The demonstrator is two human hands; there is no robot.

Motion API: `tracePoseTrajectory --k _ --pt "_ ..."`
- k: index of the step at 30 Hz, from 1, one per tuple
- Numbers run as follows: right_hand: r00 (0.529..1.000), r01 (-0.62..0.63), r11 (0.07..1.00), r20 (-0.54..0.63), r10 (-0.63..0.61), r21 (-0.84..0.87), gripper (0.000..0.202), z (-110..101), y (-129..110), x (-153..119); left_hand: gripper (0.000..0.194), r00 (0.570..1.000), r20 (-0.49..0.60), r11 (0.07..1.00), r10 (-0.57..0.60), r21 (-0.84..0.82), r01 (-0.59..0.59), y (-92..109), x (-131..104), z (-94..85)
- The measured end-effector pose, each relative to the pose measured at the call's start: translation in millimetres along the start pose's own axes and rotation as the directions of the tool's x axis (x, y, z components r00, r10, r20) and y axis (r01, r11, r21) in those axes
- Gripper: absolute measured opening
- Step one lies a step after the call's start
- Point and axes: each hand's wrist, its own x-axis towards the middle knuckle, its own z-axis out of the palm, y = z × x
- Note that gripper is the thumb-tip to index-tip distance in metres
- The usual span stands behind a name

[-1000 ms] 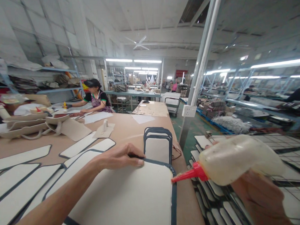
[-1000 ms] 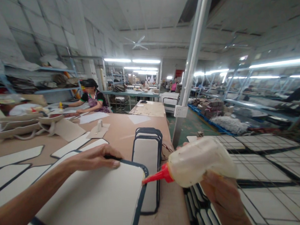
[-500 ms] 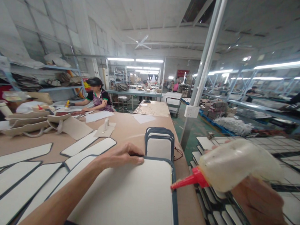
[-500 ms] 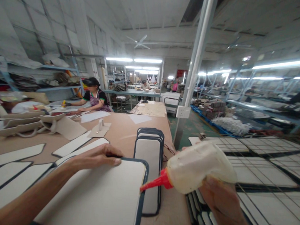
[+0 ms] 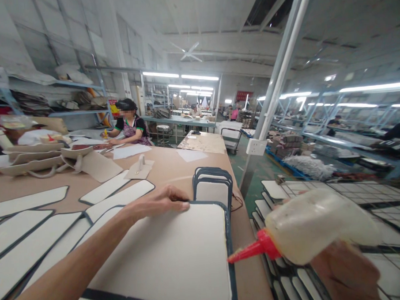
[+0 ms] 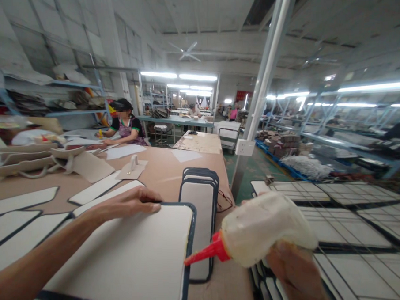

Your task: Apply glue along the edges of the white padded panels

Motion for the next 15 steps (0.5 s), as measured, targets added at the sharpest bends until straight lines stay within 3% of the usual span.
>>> tracePoseTrajectory --k 3,8,13,15 --pt "0.999 0.038 0.999 -0.014 -0.038 0.010 0.053 13.7 -10.9 2.8 0.034 1.000 -0.004 1.000 0.015 0.022 -0.015 -3.1 -1.9 0.1" --pt "0.970 0.243 0.970 -0.011 -0.243 -0.017 0.048 33.8 -36.1 9.8 0.036 0.999 0.027 0.999 0.032 0.015 -0.032 -10.4 -5.6 1.5" --pt "0.993 0.121 0.988 0.006 -0.121 -0.092 0.075 32.7 -37.7 12.9 0.036 0.998 0.052 0.999 0.043 0.019 -0.044 -8.5 -10.8 3.3" --pt "0.993 0.118 0.987 0.011 -0.117 -0.111 0.074 30.8 -35.0 13.2 0.035 0.997 0.054 0.998 0.051 0.019 -0.052 -4.8 -13.9 3.9"
